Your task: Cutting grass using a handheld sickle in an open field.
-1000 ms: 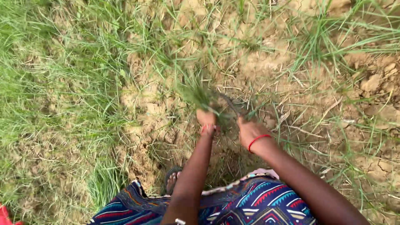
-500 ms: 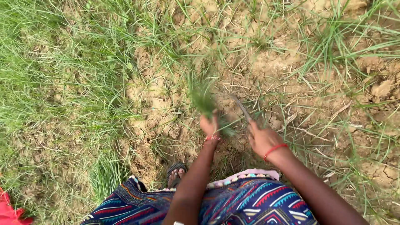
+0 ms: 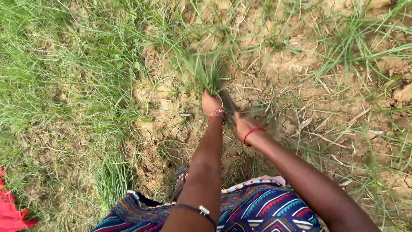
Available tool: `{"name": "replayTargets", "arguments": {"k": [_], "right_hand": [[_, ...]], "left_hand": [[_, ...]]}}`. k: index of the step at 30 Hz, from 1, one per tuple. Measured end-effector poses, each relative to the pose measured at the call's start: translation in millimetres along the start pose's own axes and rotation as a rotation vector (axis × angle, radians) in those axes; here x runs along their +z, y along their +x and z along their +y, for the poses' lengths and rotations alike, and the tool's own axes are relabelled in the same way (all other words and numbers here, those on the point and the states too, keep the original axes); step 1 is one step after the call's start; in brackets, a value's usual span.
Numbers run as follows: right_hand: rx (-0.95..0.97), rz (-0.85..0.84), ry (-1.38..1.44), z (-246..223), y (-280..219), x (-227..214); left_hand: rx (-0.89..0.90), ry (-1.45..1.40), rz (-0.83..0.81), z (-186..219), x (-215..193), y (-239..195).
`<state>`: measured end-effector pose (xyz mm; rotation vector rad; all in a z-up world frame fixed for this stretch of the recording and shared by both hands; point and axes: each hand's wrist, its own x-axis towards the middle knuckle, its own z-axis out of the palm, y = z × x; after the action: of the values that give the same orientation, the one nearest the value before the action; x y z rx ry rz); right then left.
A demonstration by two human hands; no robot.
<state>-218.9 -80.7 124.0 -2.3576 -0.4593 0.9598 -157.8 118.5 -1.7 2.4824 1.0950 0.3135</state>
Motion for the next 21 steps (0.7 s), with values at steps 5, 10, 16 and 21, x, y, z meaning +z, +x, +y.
{"name": "replayTargets", "arguments": {"k": [5, 10, 16, 21], "right_hand": [[0.073, -0.057, 0.046, -0.7, -13.8, -6.4], [0.053, -0.038, 0.094, 5.9, -9.5, 2.7], [-0.028, -0.023, 0.110, 20.1, -0.4, 17.1], [-0.184, -0.170, 0.032, 80.2, -77.9, 72.3]], "left_hand": [[0.073, 0.023, -0.027, 0.2, 3.5, 0.7], [0.164, -0.018, 0.128, -0.6, 5.5, 3.0], [0.137, 0.074, -0.118, 15.8, -12.7, 14.3], [0.104, -0.097, 0.080, -8.5, -18.0, 6.6]]}}
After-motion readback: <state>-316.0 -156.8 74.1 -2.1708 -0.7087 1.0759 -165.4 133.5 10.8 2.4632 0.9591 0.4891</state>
